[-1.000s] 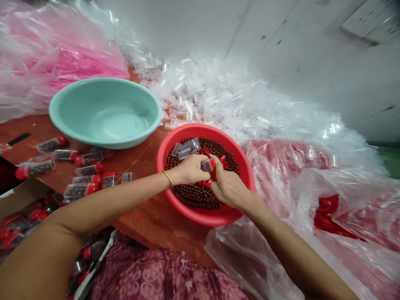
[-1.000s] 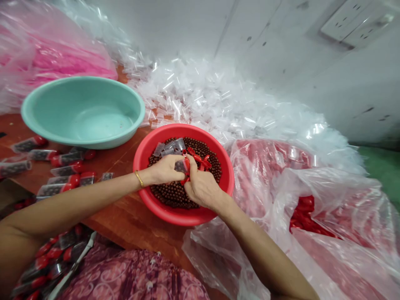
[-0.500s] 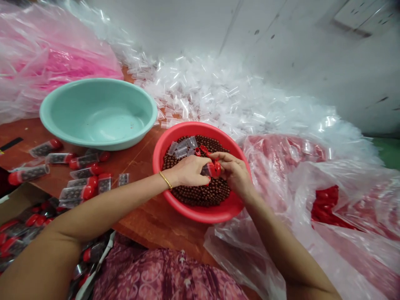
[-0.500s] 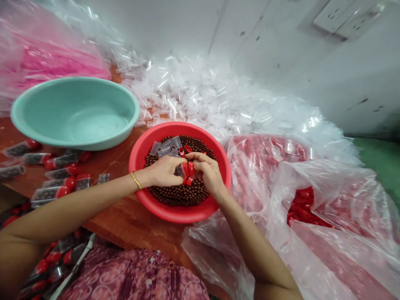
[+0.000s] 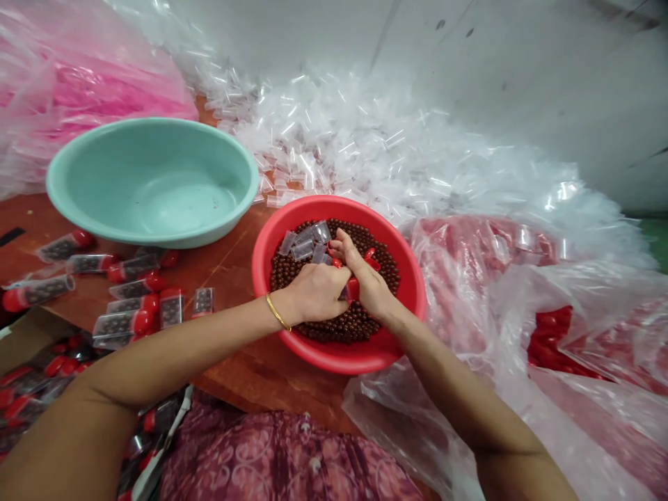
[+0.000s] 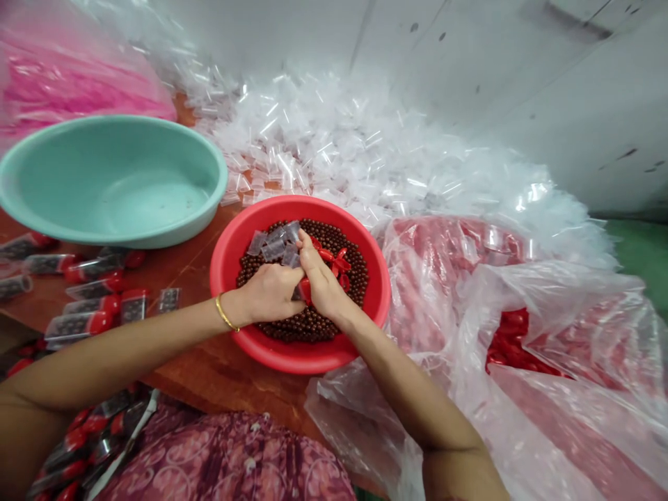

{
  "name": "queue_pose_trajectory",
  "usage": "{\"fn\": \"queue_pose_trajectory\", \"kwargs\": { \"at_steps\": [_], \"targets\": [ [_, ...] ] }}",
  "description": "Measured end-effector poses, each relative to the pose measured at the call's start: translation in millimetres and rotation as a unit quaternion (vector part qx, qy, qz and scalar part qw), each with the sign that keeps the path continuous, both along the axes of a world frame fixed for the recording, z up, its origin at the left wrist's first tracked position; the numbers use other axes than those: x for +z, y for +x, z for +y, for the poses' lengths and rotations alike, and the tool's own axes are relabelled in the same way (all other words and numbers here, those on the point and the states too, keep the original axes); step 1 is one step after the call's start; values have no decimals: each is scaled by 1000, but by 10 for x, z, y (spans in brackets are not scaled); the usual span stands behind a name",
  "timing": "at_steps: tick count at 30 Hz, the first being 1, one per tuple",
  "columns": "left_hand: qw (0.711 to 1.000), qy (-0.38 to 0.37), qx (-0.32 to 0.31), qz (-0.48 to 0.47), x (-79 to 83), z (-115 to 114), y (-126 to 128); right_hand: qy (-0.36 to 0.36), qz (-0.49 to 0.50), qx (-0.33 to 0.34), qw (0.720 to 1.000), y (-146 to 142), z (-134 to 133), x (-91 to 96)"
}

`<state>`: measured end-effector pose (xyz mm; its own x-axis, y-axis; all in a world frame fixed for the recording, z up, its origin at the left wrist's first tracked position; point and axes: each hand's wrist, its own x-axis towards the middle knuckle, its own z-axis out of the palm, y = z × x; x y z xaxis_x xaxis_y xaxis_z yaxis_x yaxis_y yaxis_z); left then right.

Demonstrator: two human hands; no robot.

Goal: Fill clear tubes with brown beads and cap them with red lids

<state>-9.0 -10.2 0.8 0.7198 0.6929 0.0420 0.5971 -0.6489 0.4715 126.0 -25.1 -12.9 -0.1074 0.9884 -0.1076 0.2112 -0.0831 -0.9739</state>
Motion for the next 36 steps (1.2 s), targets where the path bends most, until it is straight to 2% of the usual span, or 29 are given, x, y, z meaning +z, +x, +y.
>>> {"fn": "queue_pose_trajectory", "kwargs": {
  "at_steps": [3,7,10,12,13,14,16,18,20,22,25,28,30,33,36],
  "targets": [
    [999,-15,16,-28,32,21,20,31,-28,-30,999,-57,12,76],
    [984,-77,41,-157,124,16,-24,16,13,-27,999,-56,88,208],
    [967,-106,87,-214,259,-81,-325,19,-38,7,999,95,111,268],
    [967,-87,144,-193,325,-176,-695,47,-172,36,983,246,90,263],
    [969,-67,177,-159,330,-227,-916,67,-261,72,960,320,71,245],
    [970,-50,213,-109,312,-278,-1148,90,-350,123,924,384,49,218],
    [958,-23,277,64,202,-377,-1605,128,-490,242,827,470,7,145],
    [932,19,284,226,32,-461,-1982,145,-571,314,744,494,-20,61],
    [916,58,250,308,-113,-511,-2222,153,-621,323,697,479,-30,-9],
    [915,103,215,326,-149,-513,-2290,161,-654,305,674,456,-32,-48],
    [938,176,158,252,30,-424,-2053,166,-676,258,670,444,-41,-46],
    [965,210,90,131,287,-266,-1477,132,-698,179,681,454,-51,-19],
    [973,193,36,118,359,-136,-1001,86,-704,124,694,460,-48,-8],
    [973,136,-12,188,260,101,-360,38,-684,59,726,470,-31,5],
    [954,152,-95,239,63,362,20,42,-637,3,770,485,-23,32]
  ]
}}
